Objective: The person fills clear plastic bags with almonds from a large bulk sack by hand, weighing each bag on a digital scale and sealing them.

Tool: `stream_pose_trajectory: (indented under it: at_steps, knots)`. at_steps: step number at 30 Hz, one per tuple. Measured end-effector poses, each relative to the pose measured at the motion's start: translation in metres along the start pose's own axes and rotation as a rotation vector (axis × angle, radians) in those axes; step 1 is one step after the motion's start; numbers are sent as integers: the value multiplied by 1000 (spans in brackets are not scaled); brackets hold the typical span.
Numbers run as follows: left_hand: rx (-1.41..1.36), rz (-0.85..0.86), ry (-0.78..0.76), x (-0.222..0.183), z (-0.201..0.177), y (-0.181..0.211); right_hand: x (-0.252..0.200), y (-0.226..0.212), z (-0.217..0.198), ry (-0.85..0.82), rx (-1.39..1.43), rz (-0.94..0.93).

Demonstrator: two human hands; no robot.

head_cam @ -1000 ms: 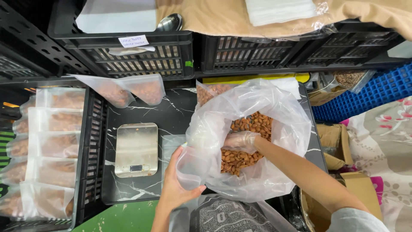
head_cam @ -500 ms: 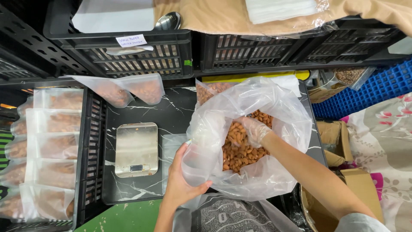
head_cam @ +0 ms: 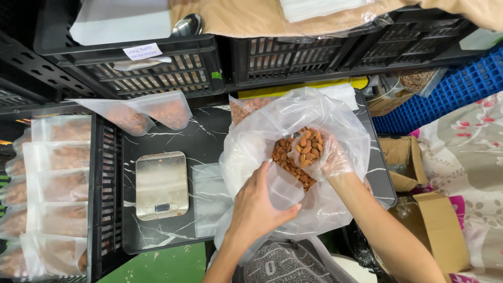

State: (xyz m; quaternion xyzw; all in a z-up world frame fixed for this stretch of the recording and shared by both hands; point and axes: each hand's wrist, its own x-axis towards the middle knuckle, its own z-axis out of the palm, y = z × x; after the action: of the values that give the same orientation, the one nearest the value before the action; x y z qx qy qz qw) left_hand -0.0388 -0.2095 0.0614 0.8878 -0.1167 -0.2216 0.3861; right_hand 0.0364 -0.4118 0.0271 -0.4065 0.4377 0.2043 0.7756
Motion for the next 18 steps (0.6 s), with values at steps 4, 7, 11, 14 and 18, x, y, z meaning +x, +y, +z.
stream_pose_trajectory:
  at_steps: [4,7,11,14,18]
  knots:
    - [-5,105,117,14,12,10,-17,3,-4,-72,137,-77]
    - [-17,157,190,21,20,17,-30,6,0,-117,232,-135]
    - [-66,199,252,27,28,16,-45,4,6,-189,369,-226]
    - [-85,210,281,26,30,17,-56,2,12,-245,451,-279]
    - [-103,220,339,29,37,13,-71,-9,26,-172,379,-374]
